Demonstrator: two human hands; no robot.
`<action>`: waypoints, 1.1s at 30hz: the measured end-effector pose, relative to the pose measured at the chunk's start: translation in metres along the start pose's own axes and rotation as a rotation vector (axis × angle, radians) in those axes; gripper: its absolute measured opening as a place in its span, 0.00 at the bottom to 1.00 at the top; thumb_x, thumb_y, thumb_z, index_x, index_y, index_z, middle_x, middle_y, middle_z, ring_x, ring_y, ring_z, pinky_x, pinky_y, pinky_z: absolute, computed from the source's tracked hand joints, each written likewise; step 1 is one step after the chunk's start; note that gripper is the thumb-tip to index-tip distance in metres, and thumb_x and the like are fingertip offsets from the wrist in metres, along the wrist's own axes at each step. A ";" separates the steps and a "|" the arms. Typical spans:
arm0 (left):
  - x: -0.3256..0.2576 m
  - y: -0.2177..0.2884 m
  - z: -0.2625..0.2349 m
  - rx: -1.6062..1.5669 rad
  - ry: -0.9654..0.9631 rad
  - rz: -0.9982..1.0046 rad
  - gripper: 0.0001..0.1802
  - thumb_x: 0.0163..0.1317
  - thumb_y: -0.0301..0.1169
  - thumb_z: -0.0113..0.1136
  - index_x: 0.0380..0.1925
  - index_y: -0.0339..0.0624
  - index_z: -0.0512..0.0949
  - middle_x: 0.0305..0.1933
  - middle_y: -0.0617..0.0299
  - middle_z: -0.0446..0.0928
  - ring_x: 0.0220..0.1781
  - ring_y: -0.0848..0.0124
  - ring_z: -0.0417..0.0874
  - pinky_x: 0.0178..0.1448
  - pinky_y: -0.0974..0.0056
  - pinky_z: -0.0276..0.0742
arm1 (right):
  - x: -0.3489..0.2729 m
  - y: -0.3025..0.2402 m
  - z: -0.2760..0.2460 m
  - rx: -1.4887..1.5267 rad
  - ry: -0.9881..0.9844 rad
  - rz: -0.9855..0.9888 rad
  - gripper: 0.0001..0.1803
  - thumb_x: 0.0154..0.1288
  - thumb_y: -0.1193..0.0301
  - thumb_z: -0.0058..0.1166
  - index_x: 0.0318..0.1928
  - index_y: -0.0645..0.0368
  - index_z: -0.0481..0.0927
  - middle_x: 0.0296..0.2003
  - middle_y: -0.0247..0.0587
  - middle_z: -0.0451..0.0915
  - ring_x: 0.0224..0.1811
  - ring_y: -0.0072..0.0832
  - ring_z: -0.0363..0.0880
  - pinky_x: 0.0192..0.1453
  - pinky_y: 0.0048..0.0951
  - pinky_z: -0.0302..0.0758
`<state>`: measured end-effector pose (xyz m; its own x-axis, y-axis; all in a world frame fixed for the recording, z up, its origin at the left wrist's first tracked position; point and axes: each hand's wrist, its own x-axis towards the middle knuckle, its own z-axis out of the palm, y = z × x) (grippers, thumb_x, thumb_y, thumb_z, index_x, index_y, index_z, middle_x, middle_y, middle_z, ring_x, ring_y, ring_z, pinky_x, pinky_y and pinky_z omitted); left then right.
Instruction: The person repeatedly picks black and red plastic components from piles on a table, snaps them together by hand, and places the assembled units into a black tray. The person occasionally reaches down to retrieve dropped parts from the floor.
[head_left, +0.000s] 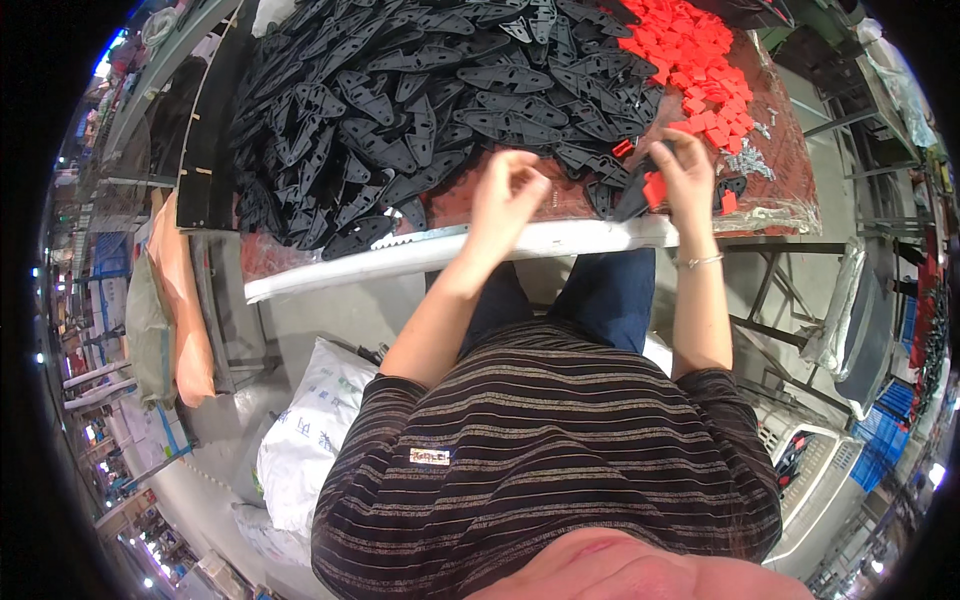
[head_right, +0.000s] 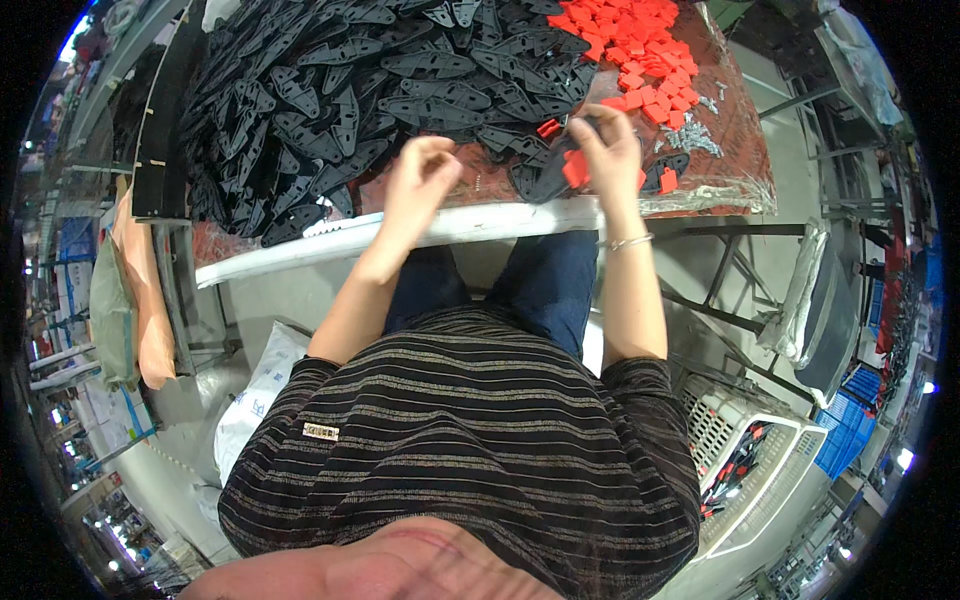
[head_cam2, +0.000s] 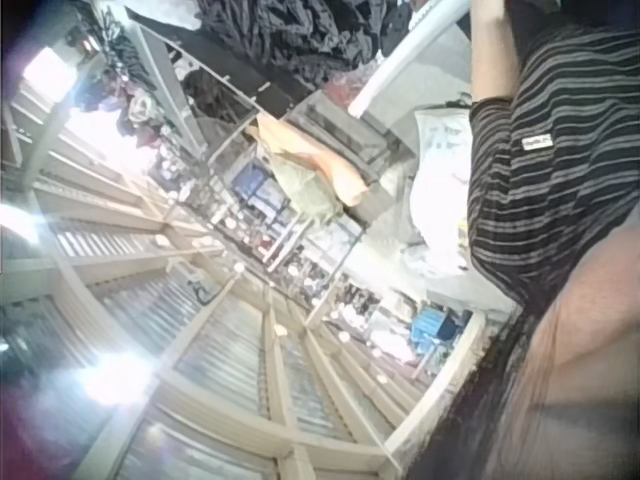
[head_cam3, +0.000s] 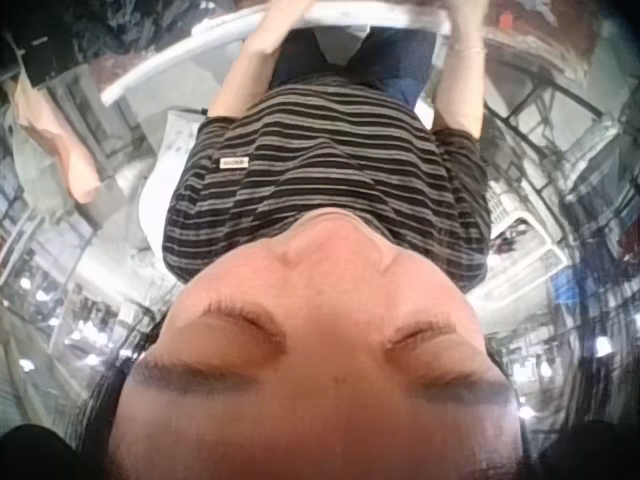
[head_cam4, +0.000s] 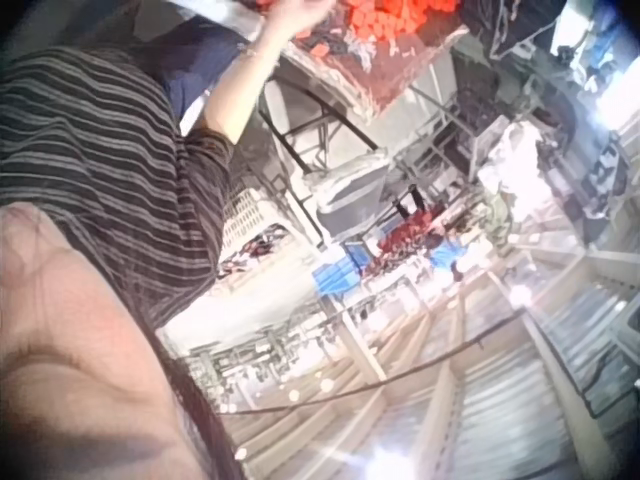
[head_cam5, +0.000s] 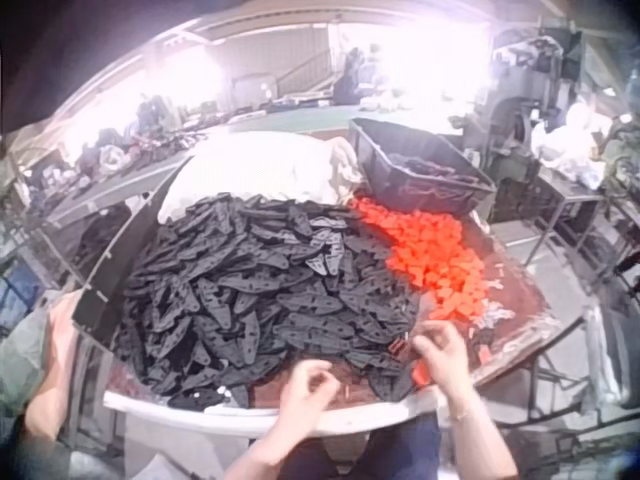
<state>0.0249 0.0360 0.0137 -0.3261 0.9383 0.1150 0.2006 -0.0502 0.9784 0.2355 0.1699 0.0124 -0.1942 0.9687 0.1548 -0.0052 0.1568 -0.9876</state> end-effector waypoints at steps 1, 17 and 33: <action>0.004 -0.004 -0.008 0.011 0.083 -0.011 0.16 0.59 0.27 0.58 0.47 0.37 0.70 0.37 0.64 0.74 0.38 0.78 0.74 0.45 0.72 0.72 | 0.009 0.002 -0.011 -0.052 0.037 0.012 0.14 0.60 0.73 0.59 0.45 0.65 0.74 0.38 0.32 0.77 0.38 0.15 0.73 0.42 0.17 0.71; 0.057 0.001 -0.026 0.885 0.181 0.427 0.25 0.43 0.25 0.65 0.46 0.43 0.76 0.46 0.60 0.75 0.51 0.59 0.72 0.56 0.58 0.66 | -0.055 -0.004 0.091 -0.943 -0.465 -0.414 0.10 0.48 0.71 0.59 0.29 0.61 0.72 0.27 0.47 0.76 0.31 0.43 0.79 0.34 0.38 0.77; 0.009 0.023 -0.024 -0.570 -0.037 -0.253 0.17 0.60 0.24 0.57 0.49 0.33 0.71 0.42 0.61 0.77 0.42 0.76 0.76 0.50 0.71 0.72 | -0.057 -0.031 0.088 0.377 -0.220 0.180 0.06 0.62 0.75 0.55 0.39 0.63 0.77 0.32 0.35 0.80 0.31 0.18 0.78 0.35 0.18 0.76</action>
<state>0.0041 0.0346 0.0416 -0.2652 0.9557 -0.1280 -0.4066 0.0095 0.9135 0.1603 0.0928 0.0325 -0.4272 0.9041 0.0117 -0.3001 -0.1296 -0.9450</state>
